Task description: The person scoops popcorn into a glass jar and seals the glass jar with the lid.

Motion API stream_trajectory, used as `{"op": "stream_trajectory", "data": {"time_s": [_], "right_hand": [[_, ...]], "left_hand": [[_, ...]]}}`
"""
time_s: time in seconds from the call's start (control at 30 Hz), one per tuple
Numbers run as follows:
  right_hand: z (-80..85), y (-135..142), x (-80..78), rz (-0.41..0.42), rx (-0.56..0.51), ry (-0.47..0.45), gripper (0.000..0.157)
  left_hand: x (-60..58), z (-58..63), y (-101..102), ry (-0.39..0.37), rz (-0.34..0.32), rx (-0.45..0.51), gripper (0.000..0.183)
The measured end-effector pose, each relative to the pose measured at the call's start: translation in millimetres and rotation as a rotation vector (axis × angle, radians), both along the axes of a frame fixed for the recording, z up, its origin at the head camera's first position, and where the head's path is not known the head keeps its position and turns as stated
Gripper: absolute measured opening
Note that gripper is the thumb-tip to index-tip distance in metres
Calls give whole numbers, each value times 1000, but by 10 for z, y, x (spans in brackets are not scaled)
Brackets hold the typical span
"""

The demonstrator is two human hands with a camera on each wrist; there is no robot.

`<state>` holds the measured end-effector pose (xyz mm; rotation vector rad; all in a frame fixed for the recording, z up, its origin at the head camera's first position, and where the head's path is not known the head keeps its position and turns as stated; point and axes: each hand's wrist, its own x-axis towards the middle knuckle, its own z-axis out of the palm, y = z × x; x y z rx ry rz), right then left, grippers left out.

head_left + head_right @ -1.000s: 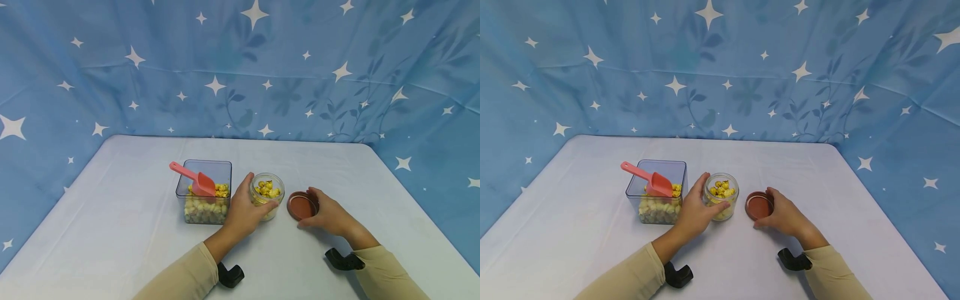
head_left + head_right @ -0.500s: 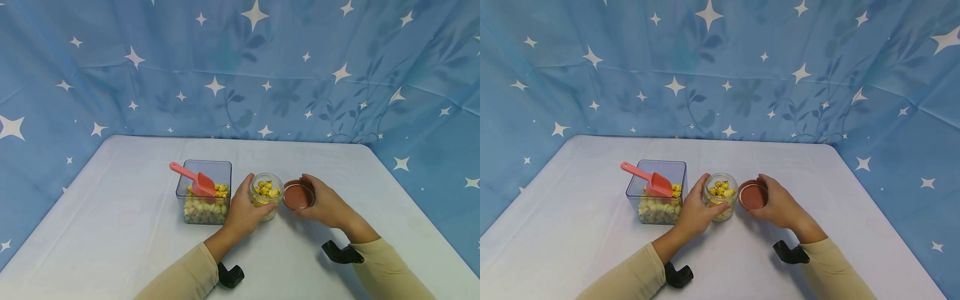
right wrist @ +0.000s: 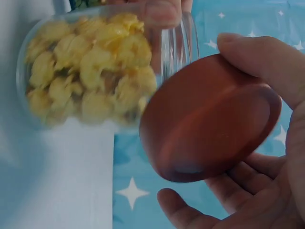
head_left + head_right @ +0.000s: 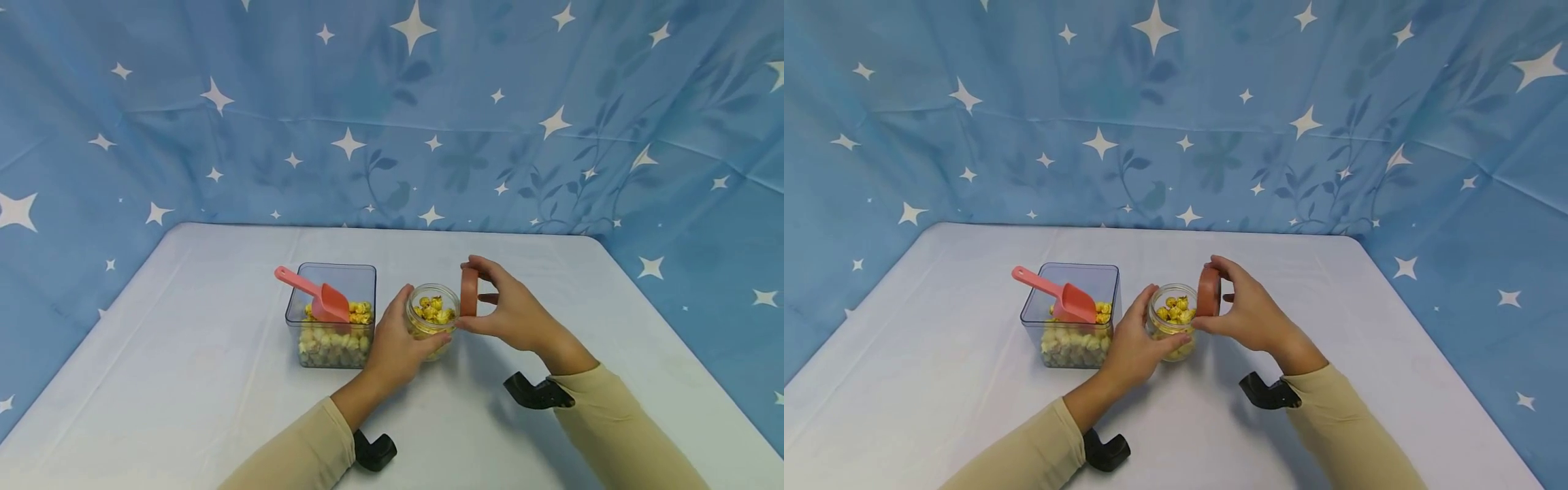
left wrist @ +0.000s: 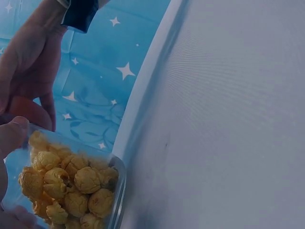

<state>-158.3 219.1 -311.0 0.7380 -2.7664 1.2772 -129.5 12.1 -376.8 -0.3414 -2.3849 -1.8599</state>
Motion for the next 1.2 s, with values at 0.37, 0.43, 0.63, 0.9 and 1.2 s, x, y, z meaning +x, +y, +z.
{"op": "stream_trajectory", "data": {"time_s": [0.37, 0.43, 0.63, 0.9, 1.2], "right_hand": [[-9, -292, -91, 70, -69, -31, 95], [-14, -324, -99, 78, -71, -40, 96], [-3, -397, -99, 87, -28, -40, 96], [22, -439, -71, 60, 33, -50, 98], [-20, -476, -44, 24, 44, -3, 100]], "left_hand": [[-4, -27, -23, 0, -19, 5, 94], [-4, -28, -28, 5, -22, 10, 94], [-8, -28, -31, -7, -30, 21, 96], [-13, -27, -9, -18, -20, 14, 98], [-10, -23, -29, -21, -19, -2, 101]]}}
